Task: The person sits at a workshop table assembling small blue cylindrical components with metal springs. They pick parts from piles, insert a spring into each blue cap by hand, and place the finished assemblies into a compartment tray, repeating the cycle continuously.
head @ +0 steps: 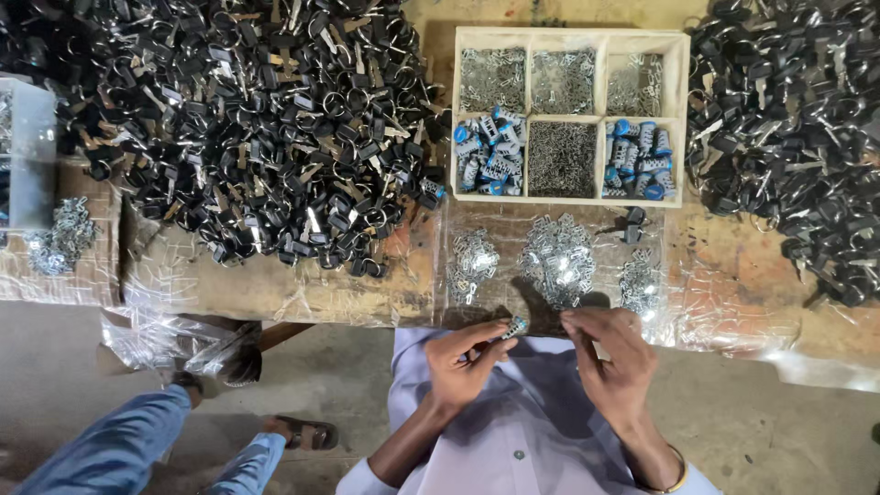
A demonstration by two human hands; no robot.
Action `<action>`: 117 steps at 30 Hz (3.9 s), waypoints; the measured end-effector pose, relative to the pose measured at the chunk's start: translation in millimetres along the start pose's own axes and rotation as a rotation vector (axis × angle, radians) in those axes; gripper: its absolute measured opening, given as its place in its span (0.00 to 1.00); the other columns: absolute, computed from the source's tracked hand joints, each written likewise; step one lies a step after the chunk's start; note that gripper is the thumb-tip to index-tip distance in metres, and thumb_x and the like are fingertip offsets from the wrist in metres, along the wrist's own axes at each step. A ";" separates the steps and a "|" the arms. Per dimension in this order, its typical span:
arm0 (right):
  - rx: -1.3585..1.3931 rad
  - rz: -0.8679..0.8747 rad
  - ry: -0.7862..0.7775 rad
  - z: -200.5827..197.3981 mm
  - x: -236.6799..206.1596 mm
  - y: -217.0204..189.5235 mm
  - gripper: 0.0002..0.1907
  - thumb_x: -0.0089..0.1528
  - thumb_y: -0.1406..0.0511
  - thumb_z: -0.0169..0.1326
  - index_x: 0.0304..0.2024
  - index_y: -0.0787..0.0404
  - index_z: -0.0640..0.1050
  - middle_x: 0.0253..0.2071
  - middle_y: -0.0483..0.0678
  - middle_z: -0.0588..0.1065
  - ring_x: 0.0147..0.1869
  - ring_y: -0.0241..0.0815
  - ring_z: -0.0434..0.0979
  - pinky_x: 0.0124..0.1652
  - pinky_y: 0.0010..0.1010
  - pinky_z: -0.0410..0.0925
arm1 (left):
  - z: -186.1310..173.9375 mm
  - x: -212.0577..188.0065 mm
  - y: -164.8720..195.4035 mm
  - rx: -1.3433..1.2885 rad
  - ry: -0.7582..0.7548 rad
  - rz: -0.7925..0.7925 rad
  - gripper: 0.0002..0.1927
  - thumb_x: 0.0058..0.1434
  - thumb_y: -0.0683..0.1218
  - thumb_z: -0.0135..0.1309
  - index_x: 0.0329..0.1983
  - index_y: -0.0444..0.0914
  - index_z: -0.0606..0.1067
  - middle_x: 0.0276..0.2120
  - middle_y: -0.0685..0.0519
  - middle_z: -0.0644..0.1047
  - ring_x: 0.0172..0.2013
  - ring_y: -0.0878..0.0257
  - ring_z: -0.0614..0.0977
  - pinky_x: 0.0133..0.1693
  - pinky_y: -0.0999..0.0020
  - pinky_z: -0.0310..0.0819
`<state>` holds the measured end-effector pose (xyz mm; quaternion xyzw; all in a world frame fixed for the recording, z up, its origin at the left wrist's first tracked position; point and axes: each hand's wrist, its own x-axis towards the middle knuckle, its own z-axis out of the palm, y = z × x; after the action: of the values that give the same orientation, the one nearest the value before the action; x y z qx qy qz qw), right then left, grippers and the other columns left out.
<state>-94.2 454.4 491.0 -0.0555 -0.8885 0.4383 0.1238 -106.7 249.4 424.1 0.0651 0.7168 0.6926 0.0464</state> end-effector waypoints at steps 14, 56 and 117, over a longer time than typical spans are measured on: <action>0.280 0.070 -0.024 33.9 -23.7 14.0 0.16 0.56 0.75 0.65 0.45 0.67 0.76 0.41 0.52 0.80 0.44 0.36 0.84 0.43 0.23 0.76 | 0.7 3.5 4.7 0.203 -0.036 0.102 0.13 0.56 0.37 0.68 0.45 0.33 0.83 0.43 0.46 0.85 0.37 0.60 0.89 0.36 0.72 0.85; -0.354 -0.149 0.039 -34.5 -18.9 26.2 0.24 0.56 0.55 0.68 0.52 0.51 0.80 0.62 0.46 0.68 0.66 0.54 0.61 0.62 0.48 0.52 | -3.1 -6.2 -6.6 -0.105 -0.029 -0.043 0.14 0.57 0.28 0.61 0.46 0.28 0.80 0.46 0.41 0.84 0.32 0.62 0.89 0.30 0.74 0.83; 0.152 -0.060 -0.013 11.9 -15.0 12.8 0.09 0.57 0.75 0.64 0.40 0.64 0.81 0.42 0.46 0.81 0.46 0.40 0.81 0.48 0.29 0.69 | 9.8 1.6 2.8 -0.025 -0.066 -0.127 0.12 0.60 0.32 0.62 0.47 0.29 0.81 0.44 0.43 0.85 0.35 0.61 0.89 0.31 0.74 0.85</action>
<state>-83.0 450.0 471.3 -0.0163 -0.8547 0.5009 0.1351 -106.7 259.4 426.6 0.0417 0.7090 0.6946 0.1144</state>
